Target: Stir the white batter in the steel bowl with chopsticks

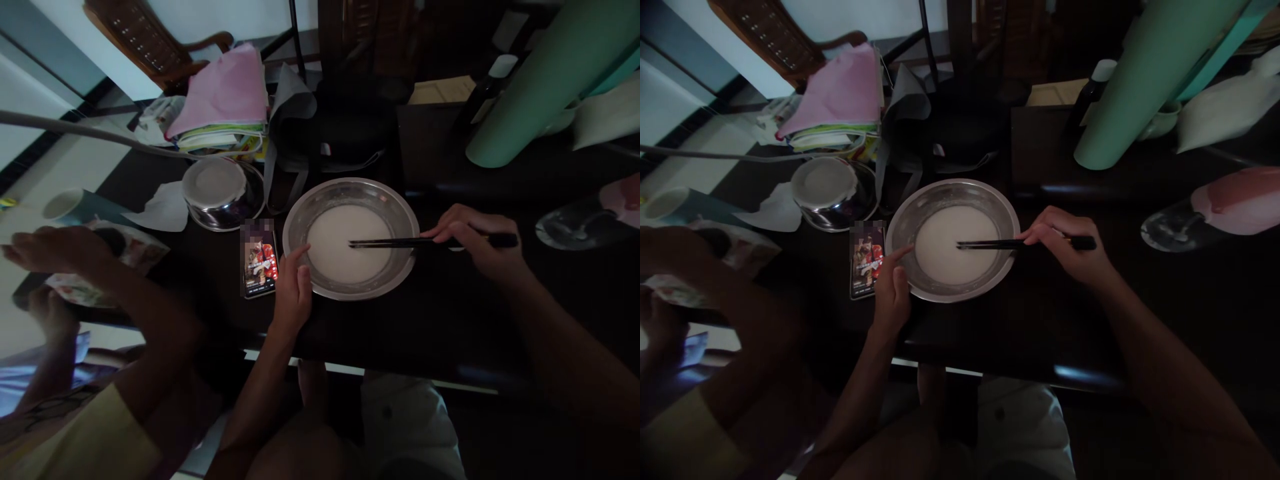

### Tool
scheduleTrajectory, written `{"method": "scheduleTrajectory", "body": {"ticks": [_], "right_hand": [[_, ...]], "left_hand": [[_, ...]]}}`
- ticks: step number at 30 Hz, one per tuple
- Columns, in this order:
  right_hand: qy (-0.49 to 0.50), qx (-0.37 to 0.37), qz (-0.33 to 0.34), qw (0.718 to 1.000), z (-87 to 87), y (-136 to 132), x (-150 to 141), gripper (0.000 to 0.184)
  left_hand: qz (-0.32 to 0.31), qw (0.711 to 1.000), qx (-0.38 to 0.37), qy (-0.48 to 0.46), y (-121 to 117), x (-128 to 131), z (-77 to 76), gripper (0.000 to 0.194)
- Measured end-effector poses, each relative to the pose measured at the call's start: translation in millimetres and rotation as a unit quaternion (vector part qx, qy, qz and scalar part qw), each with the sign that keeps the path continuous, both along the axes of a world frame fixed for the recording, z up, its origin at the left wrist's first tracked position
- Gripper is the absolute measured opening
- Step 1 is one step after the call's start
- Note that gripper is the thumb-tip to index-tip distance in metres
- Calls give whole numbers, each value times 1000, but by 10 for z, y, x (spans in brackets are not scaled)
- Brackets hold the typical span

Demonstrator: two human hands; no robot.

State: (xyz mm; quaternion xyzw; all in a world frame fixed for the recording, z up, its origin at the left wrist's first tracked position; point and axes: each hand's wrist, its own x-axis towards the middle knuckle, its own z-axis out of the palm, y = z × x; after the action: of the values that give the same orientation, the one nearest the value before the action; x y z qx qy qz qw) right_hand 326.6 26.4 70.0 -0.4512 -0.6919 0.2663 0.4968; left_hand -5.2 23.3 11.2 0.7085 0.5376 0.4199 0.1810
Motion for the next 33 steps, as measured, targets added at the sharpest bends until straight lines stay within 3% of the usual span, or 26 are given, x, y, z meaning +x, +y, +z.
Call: {"method": "scheduleTrajectory", "body": {"ticks": [5,8,11,13,16,18,22,24,27,29,33], "right_hand": [[-37,4,74,997,3,2,-34,23],[-34,14,38,999,6,11,-14,19],[1,-2,-5,1000,12,7,11,31],[1,-4,18,1000,10,7,-3,33],[-37,8,66,997,0,19,-40,21],[-48,16,50,997,-4,26,-38,15],[5,7,-12,1000,3,9,6,31],[10,2,14,1000,6,0,0,33],[-30,16,66,997,0,8,-30,22],[-42,28,51,997,-4,19,-26,17],[3,17,6,1000,5,14,22,30]], "left_hand": [[-7,1000,14,-3,8,3,-2,55],[-10,1000,16,1,10,1,0,54],[-7,1000,12,1,12,-1,-6,55],[-10,1000,15,-2,13,-1,-11,54],[-15,999,30,-9,13,2,-13,51],[-13,999,33,-9,12,4,-8,52],[-6,1000,14,0,7,7,9,55],[-4,1000,5,0,4,8,15,57],[-5,1000,6,-3,2,9,17,56],[-8,1000,10,-3,1,9,16,55],[-11,1000,8,1,0,6,19,55]]}}
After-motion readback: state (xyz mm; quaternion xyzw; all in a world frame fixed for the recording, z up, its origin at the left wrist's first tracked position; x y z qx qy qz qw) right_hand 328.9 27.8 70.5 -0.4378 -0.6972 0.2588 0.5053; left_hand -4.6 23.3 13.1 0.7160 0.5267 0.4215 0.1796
